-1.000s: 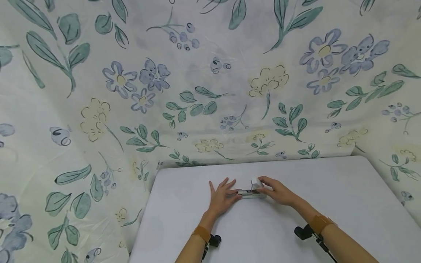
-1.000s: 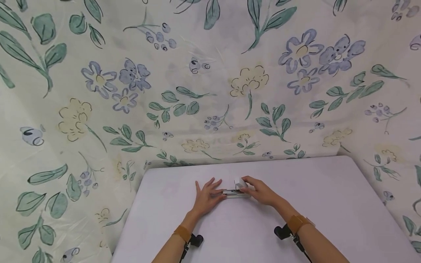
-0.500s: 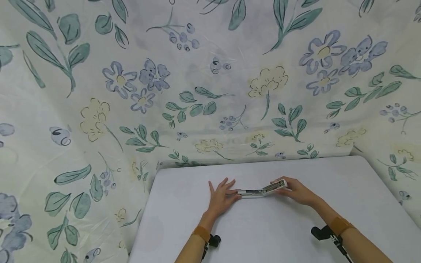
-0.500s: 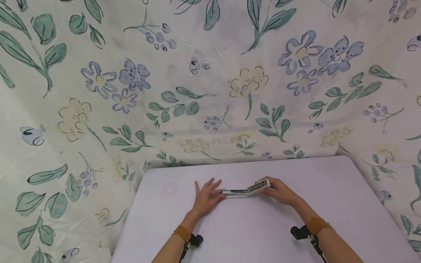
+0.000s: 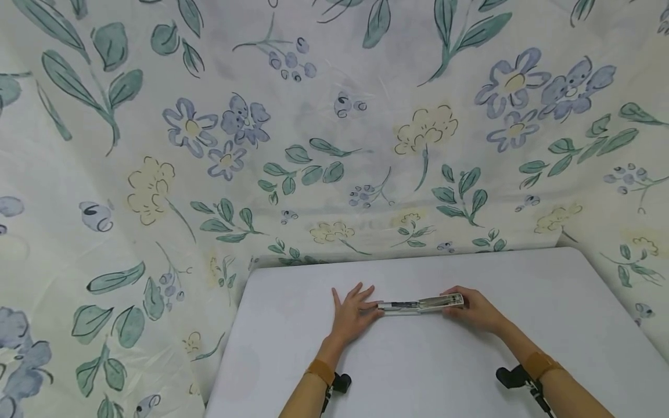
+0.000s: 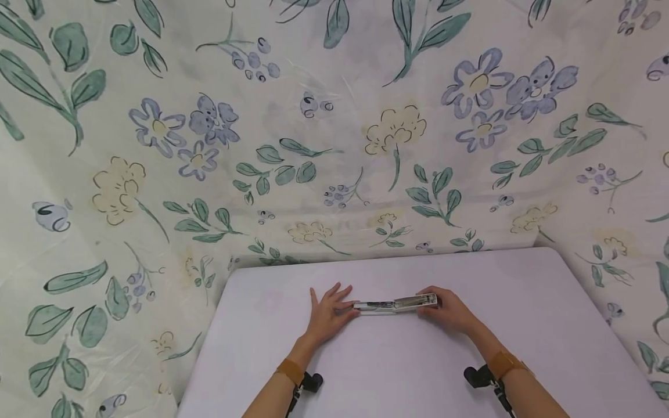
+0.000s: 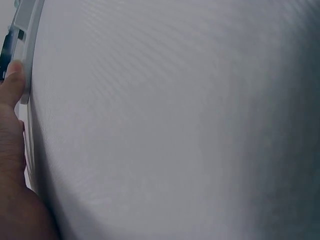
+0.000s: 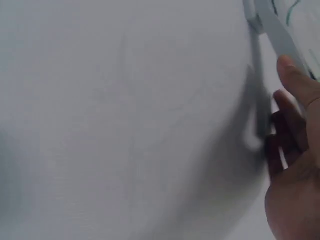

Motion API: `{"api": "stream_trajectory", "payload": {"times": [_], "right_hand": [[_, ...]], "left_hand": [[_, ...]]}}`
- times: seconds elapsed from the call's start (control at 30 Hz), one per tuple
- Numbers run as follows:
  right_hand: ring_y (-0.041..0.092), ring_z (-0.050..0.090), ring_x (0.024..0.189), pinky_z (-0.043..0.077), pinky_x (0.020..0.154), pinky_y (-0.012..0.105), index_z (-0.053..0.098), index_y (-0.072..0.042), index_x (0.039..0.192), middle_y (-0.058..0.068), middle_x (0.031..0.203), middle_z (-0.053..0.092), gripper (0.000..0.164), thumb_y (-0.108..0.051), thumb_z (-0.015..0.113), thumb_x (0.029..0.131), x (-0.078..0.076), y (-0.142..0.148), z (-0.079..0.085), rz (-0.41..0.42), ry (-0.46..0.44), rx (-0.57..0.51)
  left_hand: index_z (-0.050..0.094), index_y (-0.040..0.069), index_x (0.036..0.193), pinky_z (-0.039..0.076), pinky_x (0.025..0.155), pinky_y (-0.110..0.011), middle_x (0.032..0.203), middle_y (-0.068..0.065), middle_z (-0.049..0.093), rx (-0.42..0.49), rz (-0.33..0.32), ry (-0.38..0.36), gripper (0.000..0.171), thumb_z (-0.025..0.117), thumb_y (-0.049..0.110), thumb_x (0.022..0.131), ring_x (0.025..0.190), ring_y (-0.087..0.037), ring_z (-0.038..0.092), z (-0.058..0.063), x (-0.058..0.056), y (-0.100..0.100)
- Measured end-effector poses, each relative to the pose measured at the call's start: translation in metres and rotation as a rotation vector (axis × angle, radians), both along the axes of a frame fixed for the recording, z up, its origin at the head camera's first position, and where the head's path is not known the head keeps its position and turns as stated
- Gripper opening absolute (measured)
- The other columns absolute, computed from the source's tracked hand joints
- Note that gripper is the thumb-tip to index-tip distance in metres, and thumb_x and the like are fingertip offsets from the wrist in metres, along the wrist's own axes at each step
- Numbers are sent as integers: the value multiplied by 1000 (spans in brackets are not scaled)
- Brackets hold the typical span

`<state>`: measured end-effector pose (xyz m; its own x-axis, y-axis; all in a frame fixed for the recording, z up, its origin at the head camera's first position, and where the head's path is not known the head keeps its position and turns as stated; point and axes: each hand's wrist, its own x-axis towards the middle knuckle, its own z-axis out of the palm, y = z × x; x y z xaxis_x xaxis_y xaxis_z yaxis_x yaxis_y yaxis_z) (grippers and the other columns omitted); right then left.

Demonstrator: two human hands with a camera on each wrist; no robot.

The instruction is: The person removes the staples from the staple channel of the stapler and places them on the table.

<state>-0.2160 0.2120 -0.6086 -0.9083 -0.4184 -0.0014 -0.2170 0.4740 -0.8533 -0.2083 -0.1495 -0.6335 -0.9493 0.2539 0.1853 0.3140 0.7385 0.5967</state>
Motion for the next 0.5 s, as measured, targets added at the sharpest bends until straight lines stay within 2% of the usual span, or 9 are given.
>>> {"api": "stream_trajectory", "payload": {"times": [0.07,0.17,0.2,0.27,0.37,0.43,0.5], "right_hand": [[12,68,107,59,94,27,69,-3,130,13,123,77,45,-25,85,95,-1,-5,5,-20,35,51],[33,70,120,60,105,49,69,-3,131,17,131,75,50,-29,87,93,-3,-16,17,-53,112,124],[39,69,124,59,107,57,69,-3,131,19,133,75,50,-29,88,93,-3,-21,20,-66,142,139],[45,67,130,56,110,64,72,-5,127,20,134,74,43,-26,87,93,-4,-35,27,-99,194,176],[44,68,127,57,108,64,77,-9,113,17,129,77,23,-21,84,95,-3,-60,35,-114,231,209],[41,71,123,59,106,61,78,-11,103,15,124,79,11,-19,83,96,0,-79,37,-124,212,226],[39,74,117,61,102,59,79,-11,95,14,118,81,9,-20,82,97,4,-96,37,-135,196,249]], "left_hand": [[85,18,115,-6,128,-85,156,-1,66,5,-2,5,37,84,47,92,159,-33,48,0,0,0],[86,18,114,-5,128,-86,155,-2,66,12,-7,8,36,84,46,91,159,-34,48,1,0,-1],[86,18,114,-5,128,-86,155,-2,66,14,-8,9,36,84,46,91,159,-34,48,2,0,-1],[86,18,113,-4,128,-86,155,-2,67,15,-12,13,36,84,46,92,159,-35,49,2,0,-1],[85,18,113,-3,128,-86,155,-2,67,5,-13,22,35,84,46,92,158,-34,49,1,0,-1],[86,18,113,-1,127,-88,154,-2,67,-1,-16,34,34,84,45,92,157,-35,50,1,0,-1],[86,18,112,1,126,-89,153,-2,68,-7,-19,43,34,84,45,91,156,-35,52,1,0,-1]]}}
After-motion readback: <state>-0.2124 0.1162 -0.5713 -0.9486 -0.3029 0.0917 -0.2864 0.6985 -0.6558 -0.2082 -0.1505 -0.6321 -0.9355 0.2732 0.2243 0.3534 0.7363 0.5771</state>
